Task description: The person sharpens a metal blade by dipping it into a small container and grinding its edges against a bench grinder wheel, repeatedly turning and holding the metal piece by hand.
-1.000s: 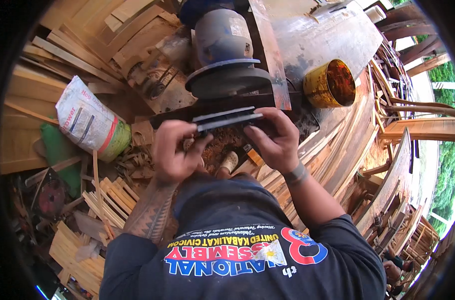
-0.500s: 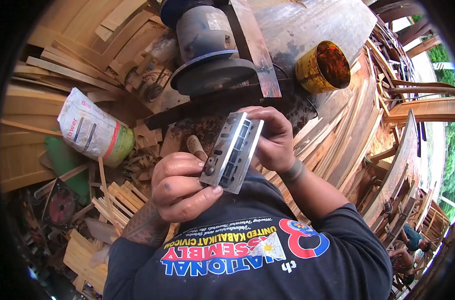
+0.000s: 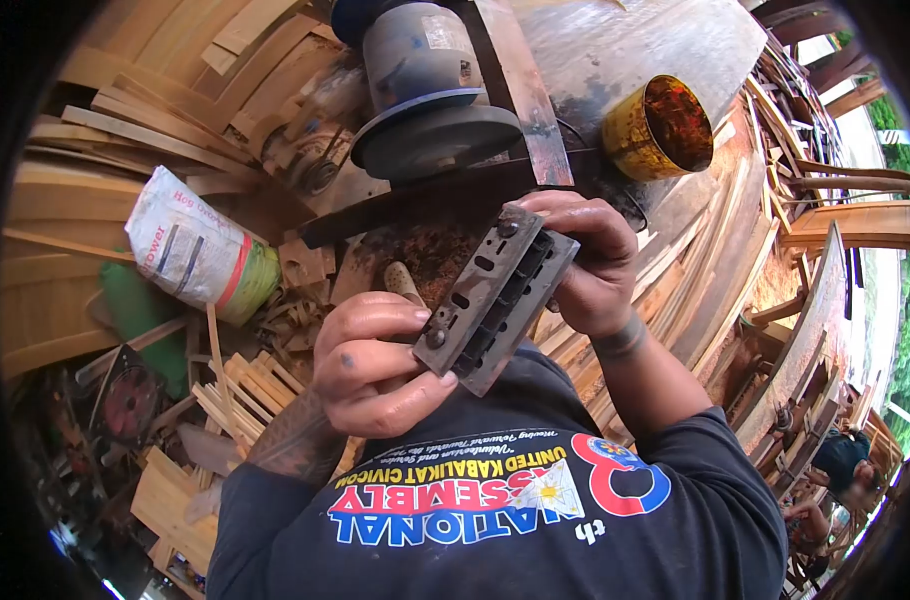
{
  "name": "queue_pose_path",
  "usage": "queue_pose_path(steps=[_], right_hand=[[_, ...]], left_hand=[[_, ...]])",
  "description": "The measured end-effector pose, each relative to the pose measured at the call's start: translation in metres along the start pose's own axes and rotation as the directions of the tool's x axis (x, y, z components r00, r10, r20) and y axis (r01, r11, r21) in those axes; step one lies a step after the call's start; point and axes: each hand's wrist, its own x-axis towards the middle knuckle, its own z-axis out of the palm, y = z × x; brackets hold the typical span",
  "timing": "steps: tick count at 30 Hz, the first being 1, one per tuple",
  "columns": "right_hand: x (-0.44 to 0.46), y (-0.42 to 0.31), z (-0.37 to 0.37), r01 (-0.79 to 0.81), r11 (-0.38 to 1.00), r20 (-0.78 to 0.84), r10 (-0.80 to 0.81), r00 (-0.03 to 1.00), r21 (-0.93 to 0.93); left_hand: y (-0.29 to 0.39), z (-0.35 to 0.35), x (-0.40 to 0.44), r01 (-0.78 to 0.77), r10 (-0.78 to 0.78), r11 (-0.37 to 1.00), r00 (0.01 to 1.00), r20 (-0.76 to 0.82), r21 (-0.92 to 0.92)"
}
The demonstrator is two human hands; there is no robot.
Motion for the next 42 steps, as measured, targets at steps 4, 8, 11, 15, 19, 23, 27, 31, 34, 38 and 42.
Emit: queue_pose_path(steps=[4, 8, 11, 15, 19, 23, 27, 31, 34, 38, 42], right_hand=[[-0.004, 0.003, -0.004, -0.018, 0.999, 0.001, 0.018, 1.0, -0.029], [-0.012, 0.002, -0.001, -0.15, 0.988, -0.08, 0.147, 0.986, -0.041], [-0.014, 0.008, -0.001, -0.153, 0.988, -0.073, 0.152, 0.986, -0.012], [-0.016, 0.009, -0.001, -0.196, 0.977, -0.058, 0.201, 0.978, 0.089], [-0.017, 0.011, -0.002, -0.218, 0.974, -0.057, 0.221, 0.973, 0.06], [-0.018, 0.014, 0.004, -0.262, 0.945, -0.046, 0.276, 0.96, 0.197], [-0.021, 0.015, 0.011, -0.319, 0.909, -0.054, 0.345, 0.937, 0.269], [-0.02, 0.018, 0.016, -0.294, 0.883, -0.045, 0.332, 0.942, 0.364], [-0.013, 0.01, 0.022, -0.285, 0.84, -0.018, 0.33, 0.944, 0.461], [-0.008, 0.007, 0.019, -0.262, 0.845, 0.037, 0.277, 0.96, 0.467], [-0.004, 0.003, 0.016, -0.251, 0.894, 0.057, 0.247, 0.967, 0.371]], left_hand=[[0.003, -0.003, 0.002, 0.015, -0.015, 1.0, 1.0, 0.016, 0.0], [0.004, -0.004, 0.004, 0.018, -0.018, 1.0, 0.999, 0.03, 0.011], [0.006, -0.004, 0.005, 0.02, -0.021, 1.0, 0.999, 0.038, 0.017], [0.005, -0.002, 0.007, -0.006, 0.006, 1.0, 1.0, 0.023, 0.015], [0.002, 0.006, 0.008, -0.058, 0.059, 0.998, 0.997, -0.043, 0.027], [0.004, 0.013, 0.008, -0.08, 0.084, 0.996, 0.993, -0.08, 0.043], [0.009, 0.021, 0.01, -0.072, 0.079, 0.996, 0.99, -0.115, 0.06], [0.009, 0.036, 0.007, -0.09, 0.118, 0.987, 0.968, -0.221, 0.134], [0.011, 0.045, 0.005, -0.097, 0.13, 0.985, 0.961, -0.243, 0.14], [0.011, 0.051, 0.004, -0.116, 0.144, 0.986, 0.954, -0.262, 0.121], [0.01, 0.051, 0.003, -0.136, 0.165, 0.982, 0.956, -0.243, 0.131]])
